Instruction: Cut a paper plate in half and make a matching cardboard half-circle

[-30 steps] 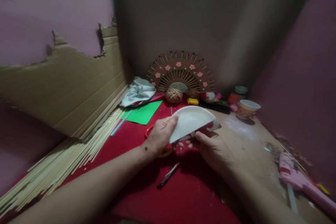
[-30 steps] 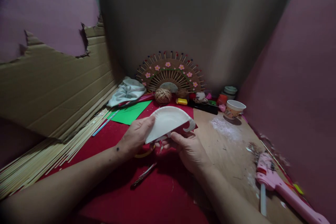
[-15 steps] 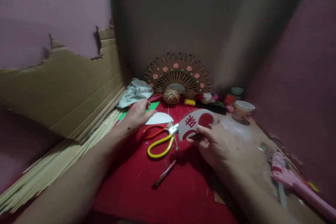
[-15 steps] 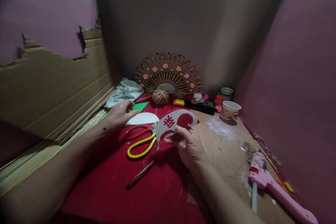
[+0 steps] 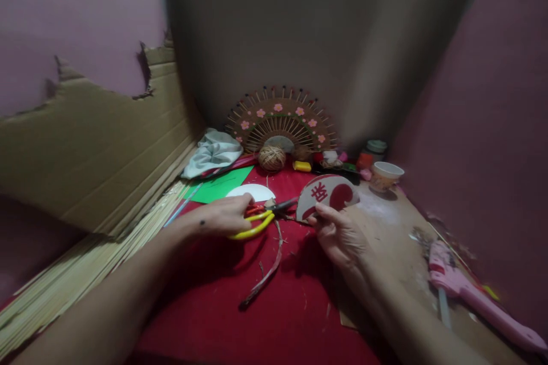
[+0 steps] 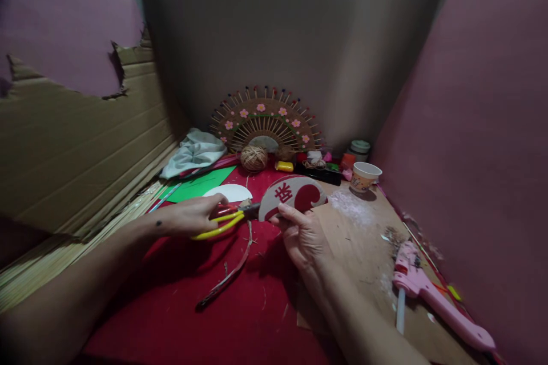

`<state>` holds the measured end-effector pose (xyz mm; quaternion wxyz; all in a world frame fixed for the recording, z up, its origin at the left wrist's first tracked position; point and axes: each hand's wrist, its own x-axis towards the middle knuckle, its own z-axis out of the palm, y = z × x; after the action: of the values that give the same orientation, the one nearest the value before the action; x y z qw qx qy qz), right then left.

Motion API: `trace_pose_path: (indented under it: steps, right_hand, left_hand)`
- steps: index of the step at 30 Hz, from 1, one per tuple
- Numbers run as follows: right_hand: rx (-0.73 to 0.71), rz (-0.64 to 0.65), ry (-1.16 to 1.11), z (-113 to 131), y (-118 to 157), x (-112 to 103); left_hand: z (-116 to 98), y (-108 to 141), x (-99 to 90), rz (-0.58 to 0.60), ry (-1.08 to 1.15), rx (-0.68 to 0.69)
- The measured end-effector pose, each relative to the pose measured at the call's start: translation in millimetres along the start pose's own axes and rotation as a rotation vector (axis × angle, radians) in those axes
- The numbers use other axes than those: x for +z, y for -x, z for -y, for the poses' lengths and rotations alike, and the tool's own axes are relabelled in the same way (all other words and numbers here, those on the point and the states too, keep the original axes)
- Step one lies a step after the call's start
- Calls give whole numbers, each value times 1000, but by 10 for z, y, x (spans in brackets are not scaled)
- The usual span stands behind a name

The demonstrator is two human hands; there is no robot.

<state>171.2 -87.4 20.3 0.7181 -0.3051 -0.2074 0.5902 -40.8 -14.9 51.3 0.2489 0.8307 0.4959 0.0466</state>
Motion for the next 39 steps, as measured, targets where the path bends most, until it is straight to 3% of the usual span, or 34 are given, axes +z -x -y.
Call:
trace_pose_path:
  steps: [4, 8, 12, 20, 28, 39]
  right_hand:
    - [4, -26, -27, 48, 5, 23]
    - [-7, -12, -34, 70, 10, 30]
    - [-33, 19, -51, 77, 1, 22]
    - [-24, 15, -81, 73, -34, -12]
    - [-17, -2, -78, 35, -23, 7]
    - [-20, -16, -40, 7, -42, -12]
  left_hand:
    - [-90, 3, -46, -36, 45, -22]
    - [-246, 76, 80, -162, 136, 183]
    - [-333, 191, 208, -136, 75, 339]
    - [-487, 270, 253, -30, -136, 256]
    - [-473, 266, 318, 9, -325, 245]
    - [-508, 296, 276, 63, -312, 207]
